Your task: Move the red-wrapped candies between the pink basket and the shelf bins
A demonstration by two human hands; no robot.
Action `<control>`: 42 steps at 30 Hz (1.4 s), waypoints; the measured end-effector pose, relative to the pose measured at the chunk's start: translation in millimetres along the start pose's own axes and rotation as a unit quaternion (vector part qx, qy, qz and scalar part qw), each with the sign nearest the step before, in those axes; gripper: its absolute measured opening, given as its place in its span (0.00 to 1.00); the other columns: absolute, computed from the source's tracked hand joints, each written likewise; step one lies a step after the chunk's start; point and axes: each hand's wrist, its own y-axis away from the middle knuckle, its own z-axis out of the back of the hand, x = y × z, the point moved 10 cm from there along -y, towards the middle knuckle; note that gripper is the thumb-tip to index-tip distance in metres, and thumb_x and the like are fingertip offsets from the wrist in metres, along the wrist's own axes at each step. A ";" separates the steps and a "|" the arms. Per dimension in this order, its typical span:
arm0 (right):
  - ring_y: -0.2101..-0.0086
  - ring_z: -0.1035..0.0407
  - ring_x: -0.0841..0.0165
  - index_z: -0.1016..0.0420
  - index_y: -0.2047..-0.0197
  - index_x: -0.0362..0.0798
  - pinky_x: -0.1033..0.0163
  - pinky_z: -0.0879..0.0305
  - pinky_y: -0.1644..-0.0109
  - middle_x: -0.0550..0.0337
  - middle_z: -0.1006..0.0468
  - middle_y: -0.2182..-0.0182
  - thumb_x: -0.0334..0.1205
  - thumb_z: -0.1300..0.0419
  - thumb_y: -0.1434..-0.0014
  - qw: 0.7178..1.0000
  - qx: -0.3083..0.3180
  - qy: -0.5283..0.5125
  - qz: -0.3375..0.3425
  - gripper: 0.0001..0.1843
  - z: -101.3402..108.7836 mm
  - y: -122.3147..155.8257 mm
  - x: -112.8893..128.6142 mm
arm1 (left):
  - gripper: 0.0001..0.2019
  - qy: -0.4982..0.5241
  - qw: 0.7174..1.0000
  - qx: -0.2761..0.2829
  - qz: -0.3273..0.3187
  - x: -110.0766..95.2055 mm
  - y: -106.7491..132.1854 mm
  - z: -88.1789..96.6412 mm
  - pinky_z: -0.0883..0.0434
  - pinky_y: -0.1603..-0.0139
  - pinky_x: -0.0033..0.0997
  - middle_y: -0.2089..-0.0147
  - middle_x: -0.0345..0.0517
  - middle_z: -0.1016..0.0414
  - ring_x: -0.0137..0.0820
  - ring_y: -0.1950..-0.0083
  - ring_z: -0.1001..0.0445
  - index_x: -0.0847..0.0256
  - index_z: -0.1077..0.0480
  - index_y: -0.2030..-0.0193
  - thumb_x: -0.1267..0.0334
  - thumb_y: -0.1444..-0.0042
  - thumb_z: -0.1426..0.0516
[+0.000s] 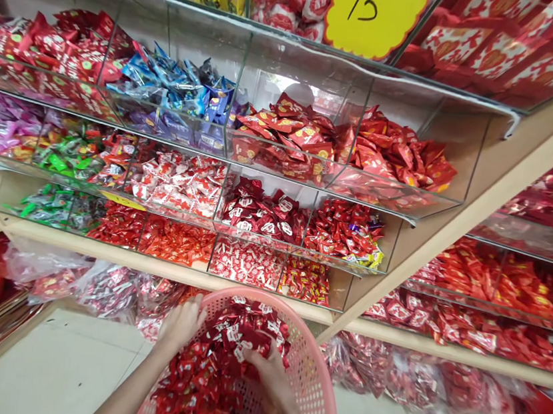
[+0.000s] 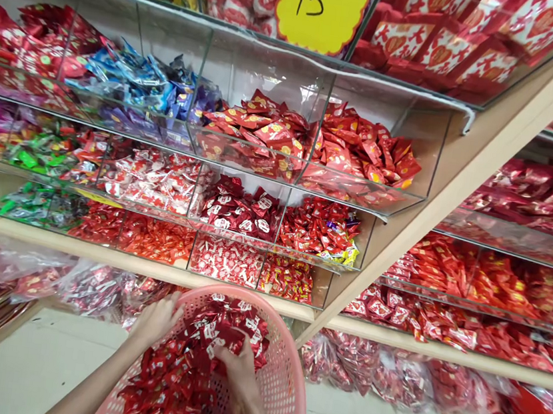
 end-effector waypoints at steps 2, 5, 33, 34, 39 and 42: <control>0.65 0.30 0.66 0.37 0.58 0.49 0.60 0.35 0.58 0.61 0.25 0.66 0.39 0.35 0.60 0.989 -0.006 0.085 0.121 0.24 -3.2 -5.9 24.9 | 0.18 0.002 1.000 0.000 -0.001 -0.9 0.4 1.5 0.34 0.63 0.33 0.59 0.53 0.27 0.36 0.62 0.26 0.62 0.40 0.51 0.57 0.41 0.61; 0.68 0.31 0.68 0.38 0.58 0.48 0.62 0.35 0.61 0.62 0.26 0.69 0.38 0.38 0.56 0.959 0.028 0.195 0.202 0.21 -22.8 -14.2 36.0 | 0.18 0.001 1.000 0.002 0.001 -1.1 0.4 1.2 0.34 0.63 0.33 0.59 0.53 0.27 0.37 0.62 0.26 0.62 0.40 0.49 0.57 0.41 0.60; 0.60 0.30 0.62 0.40 0.52 0.49 0.63 0.37 0.62 0.52 0.28 0.58 0.32 0.47 0.48 0.639 0.119 0.723 0.233 0.19 -114.1 -41.5 -7.5 | 0.19 0.000 1.000 -0.019 -0.015 -1.0 -0.7 -0.4 0.33 0.63 0.34 0.56 0.55 0.27 0.38 0.61 0.26 0.64 0.40 0.48 0.59 0.41 0.61; 0.61 0.30 0.63 0.40 0.52 0.49 0.64 0.37 0.63 0.53 0.28 0.58 0.32 0.47 0.48 0.633 0.116 0.729 0.234 0.19 -115.4 -41.1 -7.2 | 0.19 0.003 1.000 -0.019 -0.018 -1.4 -0.7 -0.2 0.33 0.63 0.34 0.56 0.55 0.27 0.37 0.61 0.26 0.64 0.40 0.48 0.59 0.41 0.61; 0.62 0.29 0.63 0.41 0.50 0.51 0.63 0.36 0.64 0.54 0.29 0.58 0.29 0.47 0.48 0.636 0.099 0.725 0.243 0.21 -118.6 -40.2 -3.8 | 0.18 0.010 1.000 -0.013 -0.020 -1.6 0.3 1.0 0.33 0.63 0.33 0.56 0.55 0.27 0.36 0.61 0.26 0.63 0.41 0.48 0.59 0.41 0.60; 0.62 0.29 0.63 0.41 0.49 0.51 0.62 0.36 0.64 0.53 0.29 0.56 0.30 0.47 0.48 0.683 0.070 0.681 0.254 0.22 -111.9 -40.3 7.8 | 0.18 0.007 1.000 -0.017 -0.018 -1.5 1.0 2.8 0.33 0.63 0.33 0.55 0.54 0.27 0.37 0.61 0.26 0.63 0.41 0.48 0.59 0.41 0.60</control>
